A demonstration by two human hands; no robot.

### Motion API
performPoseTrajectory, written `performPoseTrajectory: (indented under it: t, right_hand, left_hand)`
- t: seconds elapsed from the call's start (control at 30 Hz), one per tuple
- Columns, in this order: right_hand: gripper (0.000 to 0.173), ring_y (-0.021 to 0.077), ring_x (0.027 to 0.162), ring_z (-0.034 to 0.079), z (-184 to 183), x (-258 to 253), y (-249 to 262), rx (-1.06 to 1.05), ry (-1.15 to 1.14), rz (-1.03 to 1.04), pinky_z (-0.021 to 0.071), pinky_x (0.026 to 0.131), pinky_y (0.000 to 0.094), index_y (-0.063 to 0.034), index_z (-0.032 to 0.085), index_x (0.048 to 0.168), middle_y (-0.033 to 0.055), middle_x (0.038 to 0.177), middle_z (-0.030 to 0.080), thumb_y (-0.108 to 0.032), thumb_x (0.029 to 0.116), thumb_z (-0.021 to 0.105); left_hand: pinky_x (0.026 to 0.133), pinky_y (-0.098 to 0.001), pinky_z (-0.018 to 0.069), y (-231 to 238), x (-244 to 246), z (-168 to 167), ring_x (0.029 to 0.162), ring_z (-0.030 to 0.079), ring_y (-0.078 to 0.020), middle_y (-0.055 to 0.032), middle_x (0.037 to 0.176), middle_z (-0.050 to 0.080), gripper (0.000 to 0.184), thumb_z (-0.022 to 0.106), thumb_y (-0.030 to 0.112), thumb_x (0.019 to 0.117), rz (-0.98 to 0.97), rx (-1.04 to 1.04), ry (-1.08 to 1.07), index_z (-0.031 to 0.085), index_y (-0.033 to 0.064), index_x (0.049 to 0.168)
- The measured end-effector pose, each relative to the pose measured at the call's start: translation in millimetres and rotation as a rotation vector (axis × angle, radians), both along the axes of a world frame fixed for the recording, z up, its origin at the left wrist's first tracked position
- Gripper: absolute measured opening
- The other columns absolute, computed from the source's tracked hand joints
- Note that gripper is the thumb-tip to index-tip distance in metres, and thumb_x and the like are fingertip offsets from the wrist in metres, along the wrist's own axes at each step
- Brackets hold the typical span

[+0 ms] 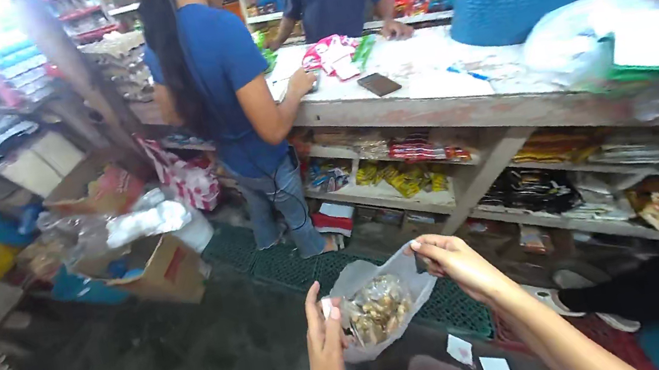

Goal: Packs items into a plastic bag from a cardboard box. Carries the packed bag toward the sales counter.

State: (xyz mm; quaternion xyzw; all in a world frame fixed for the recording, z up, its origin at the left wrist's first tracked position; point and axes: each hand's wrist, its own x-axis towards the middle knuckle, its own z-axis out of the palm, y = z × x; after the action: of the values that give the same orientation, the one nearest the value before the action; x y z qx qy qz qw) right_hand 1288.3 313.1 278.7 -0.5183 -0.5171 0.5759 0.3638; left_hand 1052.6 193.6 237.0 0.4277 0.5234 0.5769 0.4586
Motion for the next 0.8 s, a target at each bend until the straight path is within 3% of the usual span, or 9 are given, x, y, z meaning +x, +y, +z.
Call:
performPoseTrajectory:
  t: [0.27,0.4,0.53,0.67,0.8]
  right_hand:
    - [0.026,-0.0026,0.048,0.039,28.3,11.0,47.9,0.136,-0.014,-0.101,0.0353,0.048,0.0148,-0.0065,0.069,0.094,-0.0123,0.06,0.048,-0.01,0.1036,0.045]
    - [0.021,-0.0049,0.051,0.042,27.6,29.1,86.7,0.208,-0.095,-0.071,0.0362,0.051,0.0138,-0.0099,0.07,0.09,-0.0128,0.064,0.053,-0.015,0.1012,0.053]
    - [0.025,-0.0068,0.054,0.043,21.0,64.5,150.1,0.271,-0.167,0.001,0.0369,0.053,0.0134,-0.0074,0.072,0.088,-0.0121,0.065,0.054,-0.018,0.1024,0.054]
    - [0.031,-0.0022,0.064,0.049,22.8,100.8,216.3,0.312,-0.208,0.126,0.0432,0.062,0.0188,-0.0018,0.073,0.093,-0.0036,0.073,0.061,-0.024,0.104,0.054]
    - [0.032,0.0067,0.072,0.057,47.4,128.8,270.6,0.304,-0.178,0.287,0.0483,0.07,0.0246,0.0033,0.07,0.098,0.0077,0.083,0.065,-0.024,0.1048,0.055]
  left_hand:
    - [0.057,-0.0108,0.0427,61.0,12.0,17.6,0.065,0.047,0.0096,0.0001,0.111,0.065,0.089,0.05,0.053,0.1014,-0.285,0.19,-0.012,0.019,-0.0142,0.151]
    - [0.058,-0.0109,0.0408,109.6,31.2,16.8,0.064,0.044,0.0097,0.0077,0.091,0.057,0.09,0.053,0.057,0.099,-0.423,0.225,0.021,0.028,-0.0122,0.15]
    - [0.057,-0.0114,0.0389,173.9,66.8,24.5,0.062,0.043,0.0102,0.0125,0.075,0.052,0.073,0.057,0.053,0.0984,-0.548,0.26,0.02,0.045,-0.0061,0.139]
    - [0.054,-0.0122,0.0358,253.1,111.5,55.9,0.058,0.042,0.0097,0.0156,0.069,0.053,0.06,0.057,0.058,0.0974,-0.72,0.251,-0.111,0.054,0.0082,0.13]
    - [0.053,-0.0102,0.0346,321.1,151.9,115.7,0.06,0.043,0.0105,0.0169,0.072,0.056,0.058,0.059,0.066,0.093,-0.843,0.278,-0.182,0.06,0.0162,0.123]
